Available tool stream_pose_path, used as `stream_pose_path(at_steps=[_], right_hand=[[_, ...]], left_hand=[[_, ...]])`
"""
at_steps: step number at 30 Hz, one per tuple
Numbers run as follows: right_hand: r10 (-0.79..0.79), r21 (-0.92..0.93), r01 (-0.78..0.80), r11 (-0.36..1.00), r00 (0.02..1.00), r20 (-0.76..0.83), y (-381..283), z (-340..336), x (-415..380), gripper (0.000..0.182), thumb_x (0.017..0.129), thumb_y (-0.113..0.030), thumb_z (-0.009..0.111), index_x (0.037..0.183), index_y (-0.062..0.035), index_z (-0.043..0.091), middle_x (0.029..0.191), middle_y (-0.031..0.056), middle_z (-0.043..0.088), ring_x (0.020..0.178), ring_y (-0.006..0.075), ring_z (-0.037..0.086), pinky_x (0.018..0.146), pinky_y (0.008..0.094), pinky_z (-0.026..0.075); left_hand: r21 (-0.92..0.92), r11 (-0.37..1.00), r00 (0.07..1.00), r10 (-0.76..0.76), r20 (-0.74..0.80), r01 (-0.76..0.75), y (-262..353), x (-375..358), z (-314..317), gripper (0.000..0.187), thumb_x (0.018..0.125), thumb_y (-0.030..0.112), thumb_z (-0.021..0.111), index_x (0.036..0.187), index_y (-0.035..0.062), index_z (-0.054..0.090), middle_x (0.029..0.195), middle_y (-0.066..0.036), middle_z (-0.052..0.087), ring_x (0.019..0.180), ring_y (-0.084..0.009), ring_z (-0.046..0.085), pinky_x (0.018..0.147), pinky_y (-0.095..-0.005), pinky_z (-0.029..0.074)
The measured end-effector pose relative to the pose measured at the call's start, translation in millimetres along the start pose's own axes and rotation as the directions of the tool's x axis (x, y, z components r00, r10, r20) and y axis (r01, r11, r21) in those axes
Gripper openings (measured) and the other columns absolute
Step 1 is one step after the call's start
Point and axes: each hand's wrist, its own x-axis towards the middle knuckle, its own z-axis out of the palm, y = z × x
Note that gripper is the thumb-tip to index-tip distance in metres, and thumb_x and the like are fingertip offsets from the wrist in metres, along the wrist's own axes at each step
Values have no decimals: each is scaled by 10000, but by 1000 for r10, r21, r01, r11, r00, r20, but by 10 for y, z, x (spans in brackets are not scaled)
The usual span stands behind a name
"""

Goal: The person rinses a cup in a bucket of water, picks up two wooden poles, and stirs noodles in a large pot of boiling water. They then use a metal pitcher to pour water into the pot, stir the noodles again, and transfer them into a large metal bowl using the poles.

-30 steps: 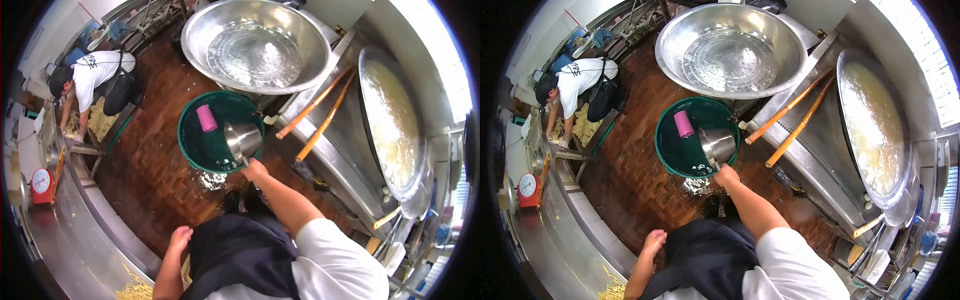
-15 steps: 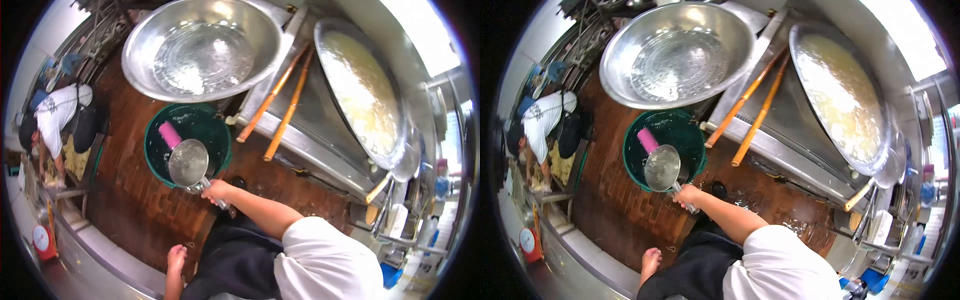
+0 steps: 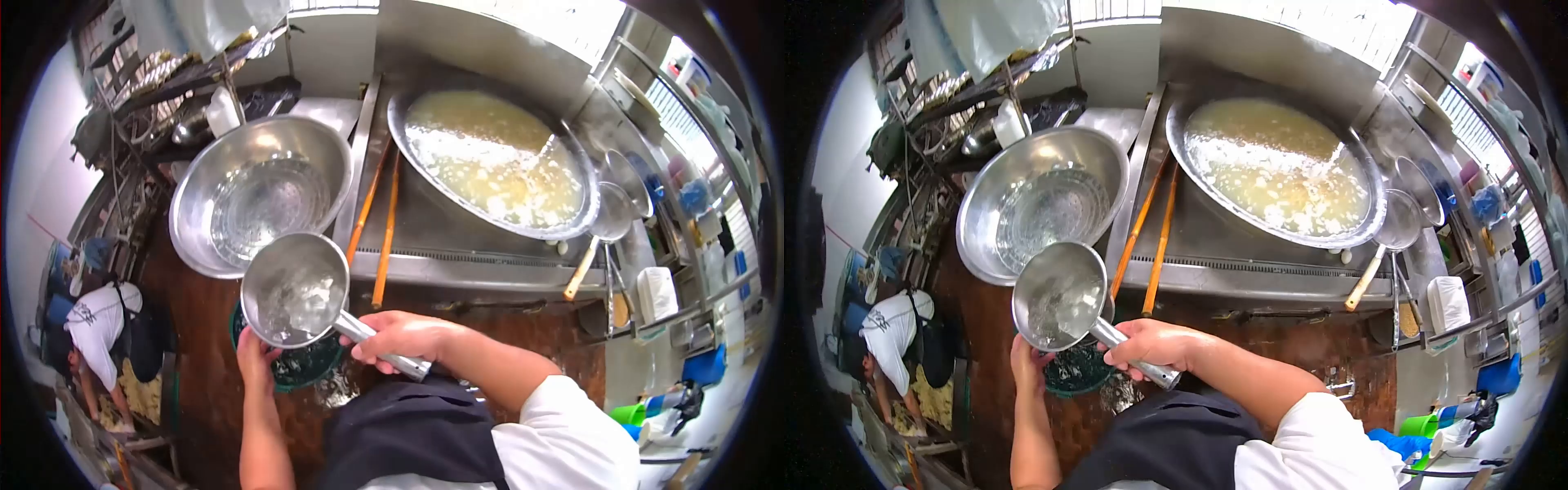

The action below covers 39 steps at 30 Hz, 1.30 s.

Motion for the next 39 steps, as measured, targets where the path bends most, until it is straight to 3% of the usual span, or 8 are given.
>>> stream_pose_path(at_steps=[5,11,17,21,27,29,33,39], right_hand=[[-129,-137,104,985,974,-189,-502,-472,-211,349,825,-177,663,1114,-24,543,747,11,544,548,92,537,499,237,440],[-195,-104,170,980,928,-317,-1418,-1551,-99,235,819,-173,665,988,-24,595,717,19,587,530,98,562,467,228,452],[-61,567,84,820,996,-59,-2760,-2833,719,126,831,-174,626,831,-75,548,651,-3,564,528,93,578,419,240,444],[-71,509,136,850,987,-146,-3385,-3362,1339,144,846,-156,584,764,-92,485,625,15,562,537,124,588,414,248,415],[-185,189,287,939,885,-427,-3297,-3515,1254,112,846,-104,599,776,-56,526,673,42,559,566,139,582,447,284,439],[-384,-181,339,923,842,-378,-3103,-3504,995,171,836,-157,656,712,-81,567,615,15,564,541,115,574,458,248,426],[-341,-536,30,844,801,-493,-2702,-3411,464,183,797,-186,698,748,-47,590,658,38,586,500,117,565,456,263,453],[-315,-759,-190,623,827,-465,-2172,-3137,-180,254,786,-202,679,920,-13,573,677,50,590,500,126,571,470,289,463]], left_hand=[[-84,995,983,73,171,-60,51,407,935,348,891,298,624,1142,63,572,1016,-33,643,862,-124,622,676,-258,509],[92,994,954,-77,289,52,-450,286,1572,282,922,156,572,1169,24,536,1019,-84,653,842,-142,640,684,-259,525],[124,979,948,-187,259,160,-491,84,1847,290,921,115,552,1184,0,517,1043,-105,639,876,-147,628,732,-270,517],[98,983,960,-175,217,157,-486,159,1932,334,917,149,579,1205,0,503,1053,-101,626,884,-151,624,736,-269,513],[22,959,881,-268,389,282,-79,585,2317,650,906,487,555,1350,37,407,1227,-138,551,962,-212,620,772,-311,512],[27,957,855,-271,441,289,22,892,2573,682,922,554,455,1368,43,392,1262,-138,528,1007,-230,603,799,-358,508],[-212,882,847,-296,442,420,-126,1625,3349,568,920,538,476,1210,50,478,1156,-122,556,970,-258,595,815,-416,487],[-434,733,852,-446,274,523,-498,2435,4092,472,925,463,479,1152,49,505,1061,-109,578,930,-316,601,826,-483,501]])
